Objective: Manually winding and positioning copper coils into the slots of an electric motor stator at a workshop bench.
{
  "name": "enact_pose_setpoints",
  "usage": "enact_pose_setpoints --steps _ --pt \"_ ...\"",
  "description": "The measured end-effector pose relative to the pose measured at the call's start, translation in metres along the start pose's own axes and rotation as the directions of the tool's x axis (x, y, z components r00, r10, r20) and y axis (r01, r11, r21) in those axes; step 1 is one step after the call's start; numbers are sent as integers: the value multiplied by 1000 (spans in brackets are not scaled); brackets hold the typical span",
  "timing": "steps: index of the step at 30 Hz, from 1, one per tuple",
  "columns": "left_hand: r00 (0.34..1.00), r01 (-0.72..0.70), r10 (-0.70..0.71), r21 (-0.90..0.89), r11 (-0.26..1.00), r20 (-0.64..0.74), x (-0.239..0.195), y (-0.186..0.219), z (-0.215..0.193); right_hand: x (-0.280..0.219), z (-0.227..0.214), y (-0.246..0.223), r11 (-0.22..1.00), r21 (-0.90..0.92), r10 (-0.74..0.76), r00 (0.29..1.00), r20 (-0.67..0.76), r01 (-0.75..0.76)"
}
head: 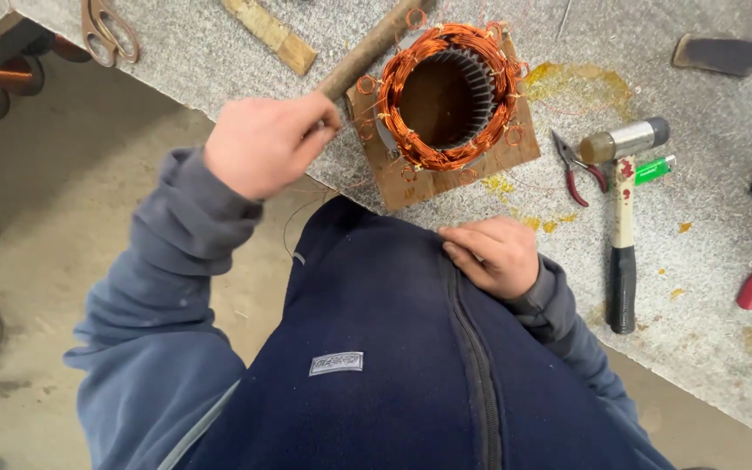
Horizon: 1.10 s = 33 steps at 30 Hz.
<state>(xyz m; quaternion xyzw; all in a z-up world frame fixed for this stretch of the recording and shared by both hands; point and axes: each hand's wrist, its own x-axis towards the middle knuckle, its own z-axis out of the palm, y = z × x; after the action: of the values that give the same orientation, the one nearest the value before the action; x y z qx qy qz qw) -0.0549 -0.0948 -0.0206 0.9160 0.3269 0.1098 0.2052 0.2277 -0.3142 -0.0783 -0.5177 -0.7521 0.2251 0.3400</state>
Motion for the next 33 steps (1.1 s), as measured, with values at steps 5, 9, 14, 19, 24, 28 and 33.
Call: enact_pose_setpoints --steps 5,9,14,19,24,28,33 --pt "897 134 80 -438 889 435 -4 -41 -15 12 2 -7 1000 0 28 1000 10 -28" --pt "799 383 28 -545 746 600 -15 -50 -11 43 -4 -25 998 -64 -19 1000 16 20" --pt "949 189 -6 -556 809 315 -21 -44 4 109 -11 -56 970 -222 -90 995 48 98" --pt "986 -132 84 -361 923 -145 -6 -37 -8 167 -12 -76 916 -400 -9 996 89 44" --pt "910 -391 294 -368 843 -293 28 -7 -36 192 -7 -58 836 -547 76 996 42 -41" --pt "844 -512 410 -293 808 -345 47 0 -43 175 -26 -47 797 -602 39 999 -17 -41" --pt "929 -367 329 -527 766 -169 64 6 -13 155 -54 -55 824 -566 -76 984 -164 -30"
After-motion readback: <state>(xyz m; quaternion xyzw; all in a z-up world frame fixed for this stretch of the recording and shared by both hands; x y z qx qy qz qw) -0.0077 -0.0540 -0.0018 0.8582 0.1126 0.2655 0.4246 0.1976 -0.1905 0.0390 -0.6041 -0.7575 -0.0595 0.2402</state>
